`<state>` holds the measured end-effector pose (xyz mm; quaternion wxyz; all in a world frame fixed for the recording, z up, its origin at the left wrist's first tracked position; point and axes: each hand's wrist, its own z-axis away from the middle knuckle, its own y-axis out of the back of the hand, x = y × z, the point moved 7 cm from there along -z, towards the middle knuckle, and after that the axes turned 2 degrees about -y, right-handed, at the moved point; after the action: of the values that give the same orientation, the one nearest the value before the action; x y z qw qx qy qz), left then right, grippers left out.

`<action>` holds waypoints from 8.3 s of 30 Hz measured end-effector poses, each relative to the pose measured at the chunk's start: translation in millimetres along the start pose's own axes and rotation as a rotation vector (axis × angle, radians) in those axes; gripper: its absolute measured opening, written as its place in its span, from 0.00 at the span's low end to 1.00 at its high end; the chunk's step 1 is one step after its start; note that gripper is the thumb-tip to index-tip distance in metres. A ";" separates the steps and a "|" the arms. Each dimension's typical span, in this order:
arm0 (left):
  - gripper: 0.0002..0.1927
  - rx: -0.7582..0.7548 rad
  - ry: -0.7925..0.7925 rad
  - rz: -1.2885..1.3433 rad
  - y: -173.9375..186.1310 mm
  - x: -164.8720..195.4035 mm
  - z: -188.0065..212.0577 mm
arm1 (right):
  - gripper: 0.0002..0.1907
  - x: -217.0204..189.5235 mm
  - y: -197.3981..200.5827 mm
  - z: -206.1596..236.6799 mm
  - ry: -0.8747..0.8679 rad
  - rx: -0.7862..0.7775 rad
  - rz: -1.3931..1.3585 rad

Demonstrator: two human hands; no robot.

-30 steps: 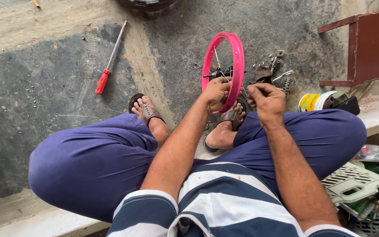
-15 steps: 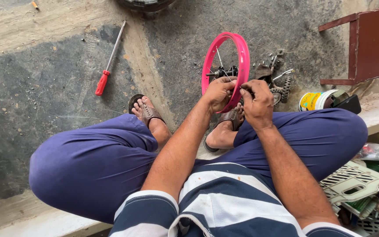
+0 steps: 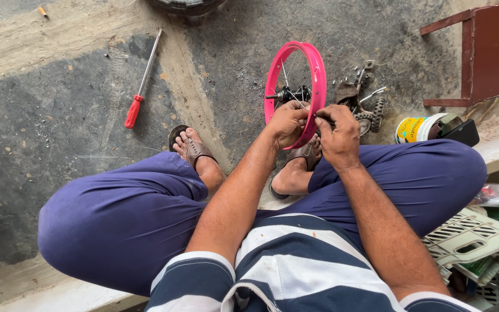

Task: The person sits on the floor and installs spokes into a pink bicycle rim, threading them through the hub and tightening them by hand. The person rotates the wheel to access different spoke holes and continues adding and adjusting spokes.

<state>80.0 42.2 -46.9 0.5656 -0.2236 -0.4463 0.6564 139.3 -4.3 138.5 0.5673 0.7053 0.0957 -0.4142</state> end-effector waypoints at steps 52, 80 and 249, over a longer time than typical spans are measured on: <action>0.07 0.036 -0.044 0.011 5.0 -2.5 -16.1 | 0.10 -23.4 -4.9 -6.7 0.246 0.043 0.402; 0.12 0.057 -0.194 0.114 -1.7 -4.8 -6.2 | 0.21 -11.4 -5.4 -5.8 0.162 0.020 0.219; 0.10 0.341 -0.327 -2.149 97.0 144.8 41.7 | 0.12 102.5 -199.2 -44.3 -0.578 -1.039 -0.490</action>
<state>-43.6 168.4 -76.9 0.7997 0.4523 -0.3811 -0.1035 105.3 67.7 -75.7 0.7268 0.1563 0.2857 -0.6048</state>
